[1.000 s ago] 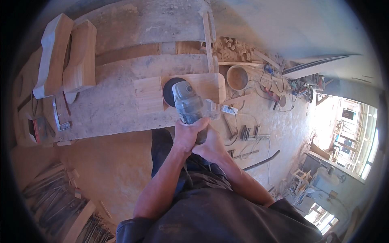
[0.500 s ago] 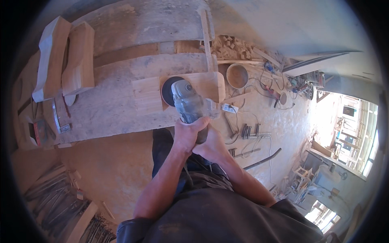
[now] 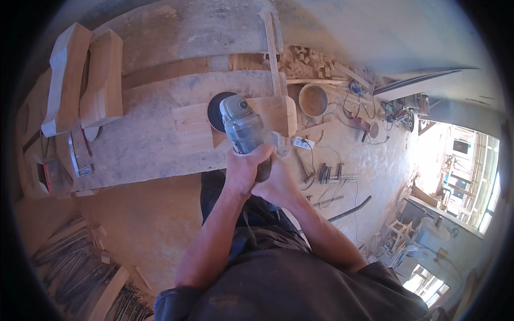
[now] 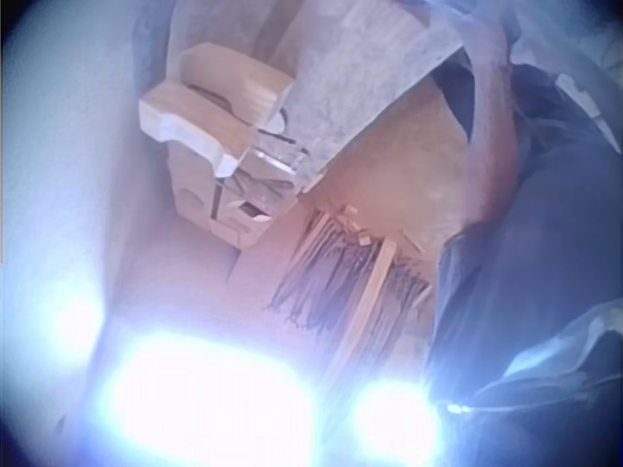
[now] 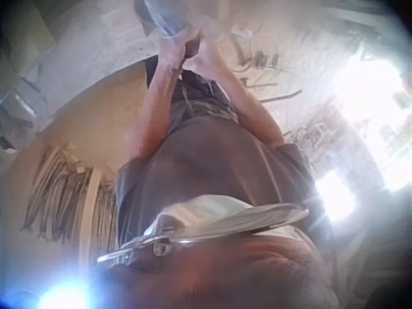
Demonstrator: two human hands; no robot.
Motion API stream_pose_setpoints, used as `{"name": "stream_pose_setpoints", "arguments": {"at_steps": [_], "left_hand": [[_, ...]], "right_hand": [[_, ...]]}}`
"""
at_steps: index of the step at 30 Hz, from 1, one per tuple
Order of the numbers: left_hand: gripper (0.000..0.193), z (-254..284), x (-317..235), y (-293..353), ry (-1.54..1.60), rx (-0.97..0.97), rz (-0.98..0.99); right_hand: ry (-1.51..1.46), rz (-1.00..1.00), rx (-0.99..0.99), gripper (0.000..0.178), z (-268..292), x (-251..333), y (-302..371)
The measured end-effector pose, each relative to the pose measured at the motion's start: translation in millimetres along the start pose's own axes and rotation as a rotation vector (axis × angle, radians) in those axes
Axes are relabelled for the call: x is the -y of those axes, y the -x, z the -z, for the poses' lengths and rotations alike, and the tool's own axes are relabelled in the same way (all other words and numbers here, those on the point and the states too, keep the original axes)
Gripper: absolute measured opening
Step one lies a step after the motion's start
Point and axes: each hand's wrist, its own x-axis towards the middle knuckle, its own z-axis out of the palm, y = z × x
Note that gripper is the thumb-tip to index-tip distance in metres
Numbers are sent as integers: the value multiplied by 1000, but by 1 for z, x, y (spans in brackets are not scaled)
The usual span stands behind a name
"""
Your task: The person uses an angle grinder to sand a wooden piece on a workbench. They then measure and mark the wood with a ruler and pencil before resuming sanding.
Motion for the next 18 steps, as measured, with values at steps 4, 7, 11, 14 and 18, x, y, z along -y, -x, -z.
{"name": "stream_pose_setpoints", "arguments": {"at_steps": [4, 7, 11, 14, 18], "left_hand": [[27, -2, 10, 0, 10, -34, -27], [25, -5, 12, 2, 12, -42, -41], [26, -1, -1, -4, 61, -8, 30], [27, 1, 1, -5, 26, -35, 7], [30, -6, 15, 13, -12, -104, -38]], "right_hand": [[34, 2, 23, 75, 5, 1, 3], [12, 10, 24, 74, 7, 3, 7], [-16, -13, 73, 74, 8, 18, -3], [80, -42, 62, 75, 7, 17, -3], [45, 14, 46, 74, 6, -6, 11]]}}
